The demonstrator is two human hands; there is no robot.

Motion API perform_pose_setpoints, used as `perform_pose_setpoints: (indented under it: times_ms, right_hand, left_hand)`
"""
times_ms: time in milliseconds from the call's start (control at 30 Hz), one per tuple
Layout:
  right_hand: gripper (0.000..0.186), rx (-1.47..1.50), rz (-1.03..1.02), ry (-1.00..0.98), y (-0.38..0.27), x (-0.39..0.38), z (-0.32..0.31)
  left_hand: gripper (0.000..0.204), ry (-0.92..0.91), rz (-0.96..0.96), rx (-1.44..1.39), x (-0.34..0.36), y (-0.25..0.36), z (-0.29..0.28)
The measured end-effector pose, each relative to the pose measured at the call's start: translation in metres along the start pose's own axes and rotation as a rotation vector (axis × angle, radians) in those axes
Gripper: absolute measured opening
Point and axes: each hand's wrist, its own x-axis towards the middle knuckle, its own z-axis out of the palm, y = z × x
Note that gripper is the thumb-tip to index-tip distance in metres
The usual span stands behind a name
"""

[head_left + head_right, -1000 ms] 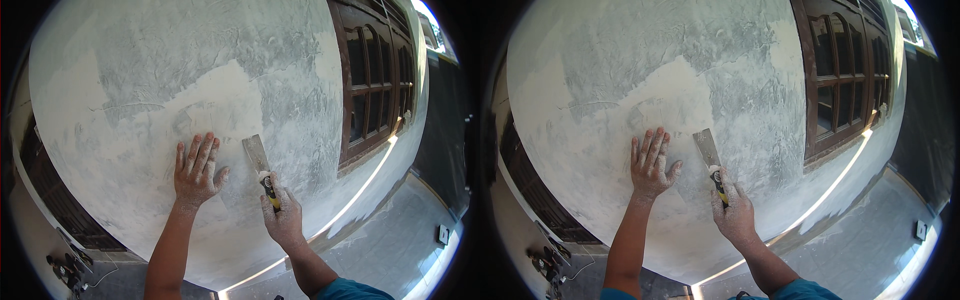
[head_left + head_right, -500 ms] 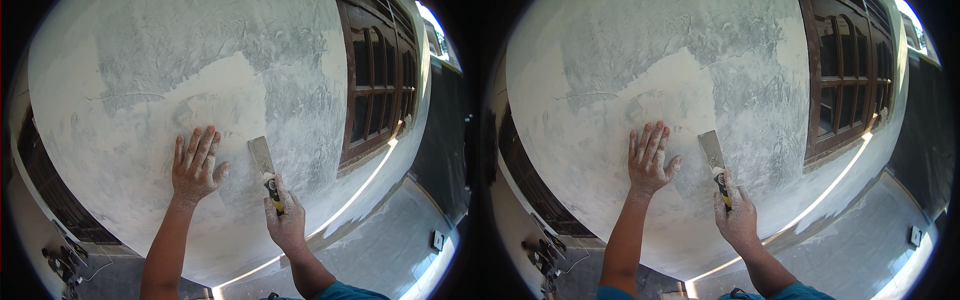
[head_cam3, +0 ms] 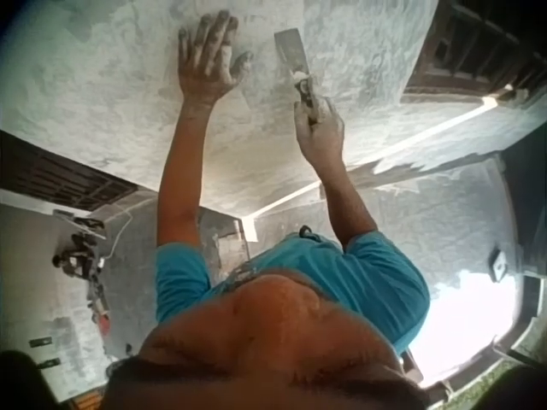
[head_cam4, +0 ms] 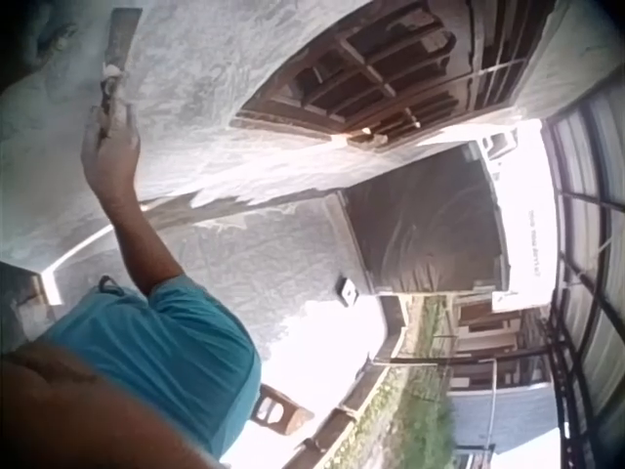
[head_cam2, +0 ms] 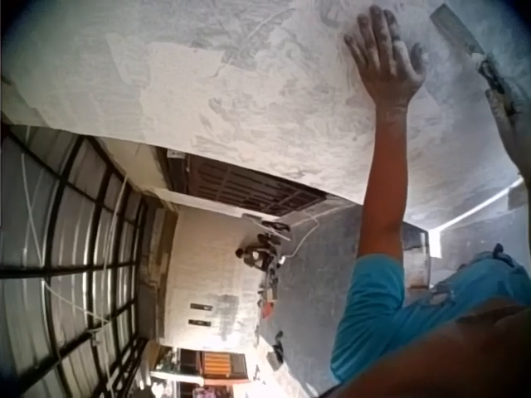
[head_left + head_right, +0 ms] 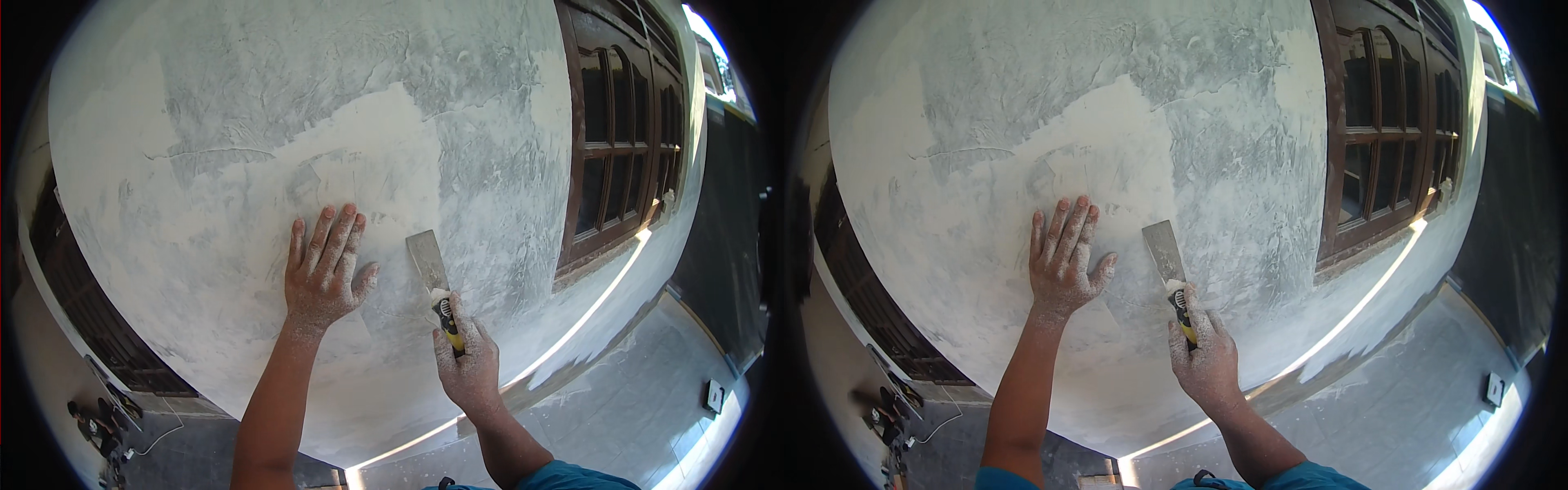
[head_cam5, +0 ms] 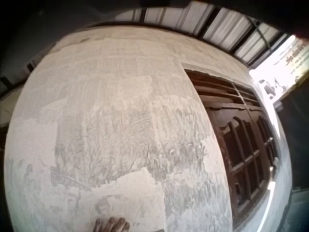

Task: Smoothing and applying plaster to a wall using a putty knife.

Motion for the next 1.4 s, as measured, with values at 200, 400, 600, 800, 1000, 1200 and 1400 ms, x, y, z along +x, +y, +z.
perform_pose_setpoints:
  times_ms: [200, 400, 600, 800, 1000, 1200, 1400]
  right_hand:
    - [0.059, 0.012, -0.001, 0.033, -0.013, 0.012, -0.003]
    - [0.058, -0.024, 0.024, 0.03, -0.014, 0.02, -0.003]
    - [0.059, -0.009, -0.013, 0.04, -0.006, 0.0, 0.002]
    - [0.059, -0.028, -0.018, 0.054, -0.008, 0.01, -0.002]
    - [0.058, -0.017, 0.013, 0.032, -0.018, 0.024, -0.007]
    - [0.057, 0.012, -0.012, 0.059, 0.004, 0.001, -0.003]
    - [0.057, -0.008, -0.009, 0.043, 0.005, 0.002, -0.009]
  left_hand:
    - [0.063, -0.013, -0.009, 0.002, 0.001, 0.001, -0.004]
    - [0.06, 0.008, 0.001, -0.022, 0.002, 0.001, -0.004]
    - [0.06, 0.017, -0.005, -0.021, 0.001, 0.002, -0.003]
    - [0.06, 0.02, 0.001, -0.013, 0.001, 0.001, -0.004]
    - [0.061, -0.001, -0.017, -0.019, 0.0, 0.0, -0.004]
    - [0.06, 0.01, -0.008, -0.025, 0.0, 0.002, 0.0]
    - [0.059, 0.006, -0.016, -0.007, 0.0, 0.002, -0.004]
